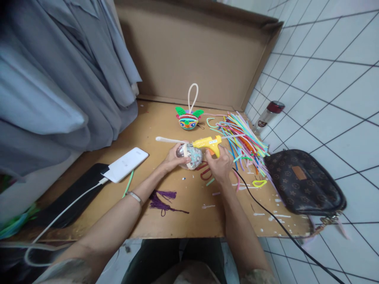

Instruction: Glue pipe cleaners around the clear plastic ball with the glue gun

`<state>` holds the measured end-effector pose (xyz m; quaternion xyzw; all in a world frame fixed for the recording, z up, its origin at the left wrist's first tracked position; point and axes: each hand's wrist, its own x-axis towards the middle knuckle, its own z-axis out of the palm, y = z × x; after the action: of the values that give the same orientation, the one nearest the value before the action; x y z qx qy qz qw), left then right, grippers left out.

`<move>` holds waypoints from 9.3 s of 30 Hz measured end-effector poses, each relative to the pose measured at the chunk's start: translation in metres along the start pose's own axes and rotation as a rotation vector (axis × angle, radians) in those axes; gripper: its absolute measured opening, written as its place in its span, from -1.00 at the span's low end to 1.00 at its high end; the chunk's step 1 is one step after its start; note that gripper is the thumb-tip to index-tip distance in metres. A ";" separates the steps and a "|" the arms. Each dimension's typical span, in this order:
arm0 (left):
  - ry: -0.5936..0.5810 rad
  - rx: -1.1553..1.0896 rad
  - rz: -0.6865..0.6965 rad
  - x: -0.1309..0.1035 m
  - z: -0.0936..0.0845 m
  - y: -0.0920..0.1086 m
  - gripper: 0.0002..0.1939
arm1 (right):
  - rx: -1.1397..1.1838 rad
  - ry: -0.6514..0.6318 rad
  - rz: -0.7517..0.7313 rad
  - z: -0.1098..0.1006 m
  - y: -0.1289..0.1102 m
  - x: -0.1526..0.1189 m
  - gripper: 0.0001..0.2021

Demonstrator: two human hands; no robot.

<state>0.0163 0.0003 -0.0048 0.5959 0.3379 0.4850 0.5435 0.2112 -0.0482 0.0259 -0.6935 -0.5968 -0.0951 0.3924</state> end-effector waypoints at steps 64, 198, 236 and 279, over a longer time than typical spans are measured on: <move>0.011 0.002 -0.016 0.001 0.001 0.002 -0.15 | 0.062 0.122 -0.109 0.001 0.009 0.003 -0.74; -0.010 -0.054 -0.036 0.000 0.003 0.008 -0.19 | -0.020 0.194 -0.174 -0.002 0.011 0.002 -0.75; -0.006 -0.036 -0.037 0.000 0.003 0.009 -0.19 | 0.013 0.163 -0.204 -0.004 0.013 0.005 -0.79; -0.014 -0.040 -0.033 -0.001 0.003 0.009 -0.18 | 0.002 0.171 -0.193 0.005 0.014 0.003 -0.70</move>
<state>0.0183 -0.0030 0.0037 0.5829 0.3340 0.4784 0.5655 0.2230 -0.0426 0.0187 -0.6219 -0.6251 -0.1906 0.4315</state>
